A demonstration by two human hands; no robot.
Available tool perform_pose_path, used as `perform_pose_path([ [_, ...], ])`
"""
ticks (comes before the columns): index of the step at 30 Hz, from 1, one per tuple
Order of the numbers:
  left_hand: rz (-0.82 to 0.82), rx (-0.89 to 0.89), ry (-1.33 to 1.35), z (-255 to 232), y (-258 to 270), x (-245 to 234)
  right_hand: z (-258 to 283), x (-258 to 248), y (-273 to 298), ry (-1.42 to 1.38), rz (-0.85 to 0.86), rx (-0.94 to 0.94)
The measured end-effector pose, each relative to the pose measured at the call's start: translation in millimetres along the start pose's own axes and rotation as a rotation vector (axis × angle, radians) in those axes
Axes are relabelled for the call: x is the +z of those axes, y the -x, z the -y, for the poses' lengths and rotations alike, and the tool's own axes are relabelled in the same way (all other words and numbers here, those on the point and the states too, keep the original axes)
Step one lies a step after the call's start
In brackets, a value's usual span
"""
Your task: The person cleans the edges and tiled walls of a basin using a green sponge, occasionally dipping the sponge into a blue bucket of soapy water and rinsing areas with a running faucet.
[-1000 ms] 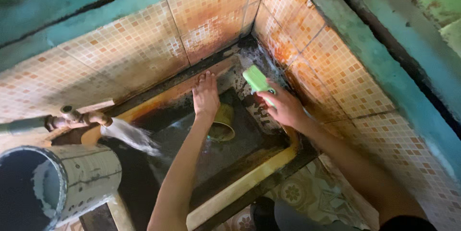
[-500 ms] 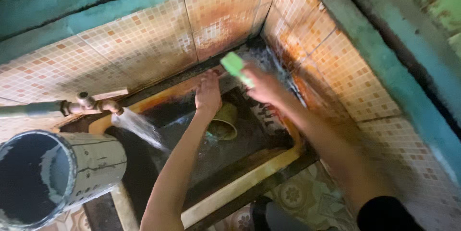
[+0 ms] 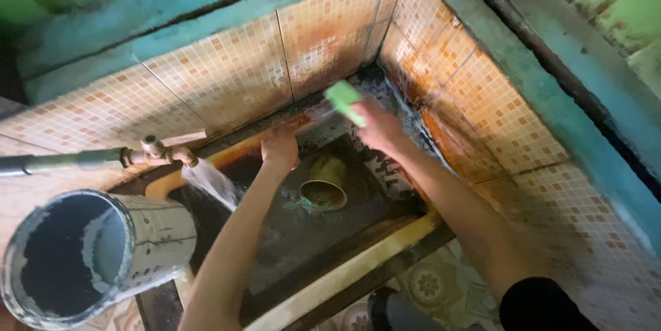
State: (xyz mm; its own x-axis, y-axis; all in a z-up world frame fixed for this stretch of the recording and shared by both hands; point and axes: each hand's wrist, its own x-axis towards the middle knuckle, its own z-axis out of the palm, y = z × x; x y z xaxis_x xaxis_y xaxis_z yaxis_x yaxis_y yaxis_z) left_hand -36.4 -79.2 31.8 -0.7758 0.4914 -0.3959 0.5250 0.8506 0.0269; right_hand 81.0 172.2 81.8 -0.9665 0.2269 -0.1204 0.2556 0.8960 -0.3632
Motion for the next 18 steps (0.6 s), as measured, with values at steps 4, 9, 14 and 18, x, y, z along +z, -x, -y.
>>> perform_pose_path([
  [4, -0.273, 0.102, -0.017, 0, 0, -21, -37, 28, -12, -0.155, -0.215, 0.095],
  [9, -0.992, 0.223, -0.176, -31, -1, -139, -26, 43, -38, -0.392, -0.724, -0.097],
  [14, -0.926, -0.006, -0.171, -54, -5, -221, 0, -25, -82, -0.451, -0.852, -0.109],
  [18, -0.860, -0.043, -0.184, -54, -28, -222, -5, -25, -103, -0.369, -0.803, 0.005],
])
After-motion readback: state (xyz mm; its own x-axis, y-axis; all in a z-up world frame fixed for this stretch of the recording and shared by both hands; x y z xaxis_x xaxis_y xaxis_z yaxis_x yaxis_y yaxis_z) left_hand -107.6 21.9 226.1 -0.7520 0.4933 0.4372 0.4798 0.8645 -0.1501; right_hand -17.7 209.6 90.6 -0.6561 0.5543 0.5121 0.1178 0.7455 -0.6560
